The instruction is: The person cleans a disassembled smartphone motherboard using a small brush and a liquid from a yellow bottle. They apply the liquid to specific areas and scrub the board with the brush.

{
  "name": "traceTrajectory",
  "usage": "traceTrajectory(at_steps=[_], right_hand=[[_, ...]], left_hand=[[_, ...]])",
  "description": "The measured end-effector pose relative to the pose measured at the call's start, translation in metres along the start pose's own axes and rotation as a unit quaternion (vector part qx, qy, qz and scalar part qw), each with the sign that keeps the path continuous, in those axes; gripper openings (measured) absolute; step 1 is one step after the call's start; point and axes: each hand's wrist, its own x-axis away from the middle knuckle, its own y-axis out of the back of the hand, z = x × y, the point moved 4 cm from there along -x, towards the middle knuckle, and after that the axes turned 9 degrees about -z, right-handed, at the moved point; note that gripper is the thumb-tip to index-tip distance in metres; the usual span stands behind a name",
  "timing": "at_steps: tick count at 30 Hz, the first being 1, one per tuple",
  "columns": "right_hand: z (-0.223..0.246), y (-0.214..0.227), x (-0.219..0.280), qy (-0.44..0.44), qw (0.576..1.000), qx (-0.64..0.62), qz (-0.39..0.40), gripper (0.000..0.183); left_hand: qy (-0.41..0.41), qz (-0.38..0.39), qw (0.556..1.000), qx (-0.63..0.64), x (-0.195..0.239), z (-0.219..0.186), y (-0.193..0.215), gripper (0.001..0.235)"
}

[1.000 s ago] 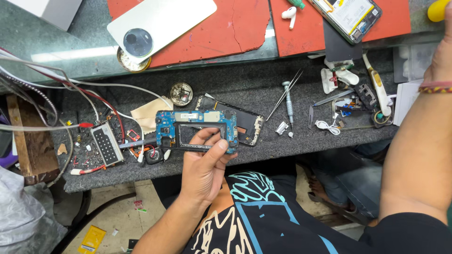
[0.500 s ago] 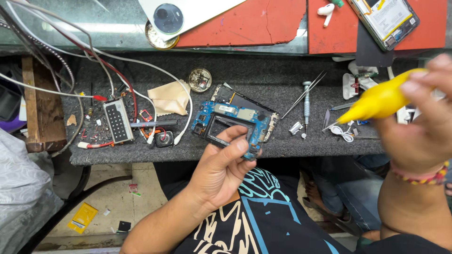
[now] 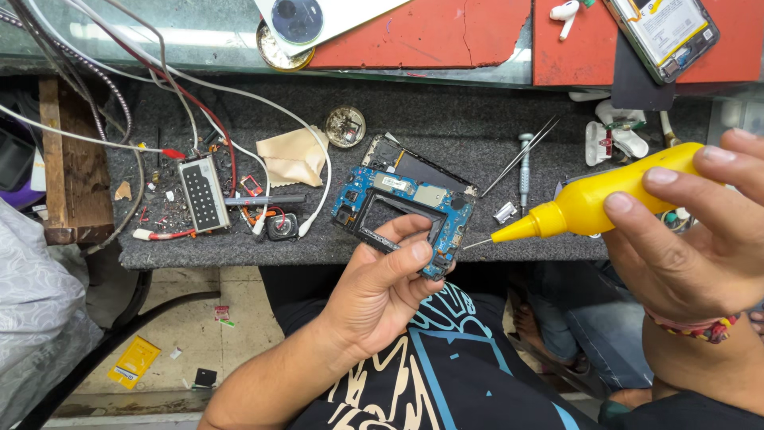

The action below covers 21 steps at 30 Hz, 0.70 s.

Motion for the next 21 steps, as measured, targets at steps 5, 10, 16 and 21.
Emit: traceTrajectory(at_steps=[5,10,16,21], right_hand=[[0.003,0.001,0.000,-0.009,1.000,0.011,0.009,0.044],[0.009,0.004,0.009,-0.030,0.999,0.035,-0.004,0.046],[0.007,0.006,0.028,-0.051,0.997,0.058,-0.011,0.045],[0.008,0.010,0.037,-0.066,0.996,0.048,-0.021,0.043]], left_hand=[[0.007,0.001,1.000,-0.002,0.001,0.002,0.001,0.037],[0.011,0.008,1.000,0.002,0.002,0.002,0.000,0.037],[0.016,0.004,1.000,0.000,0.002,0.003,0.000,0.036],[0.013,-0.001,1.000,-0.013,0.002,0.004,0.001,0.037]])
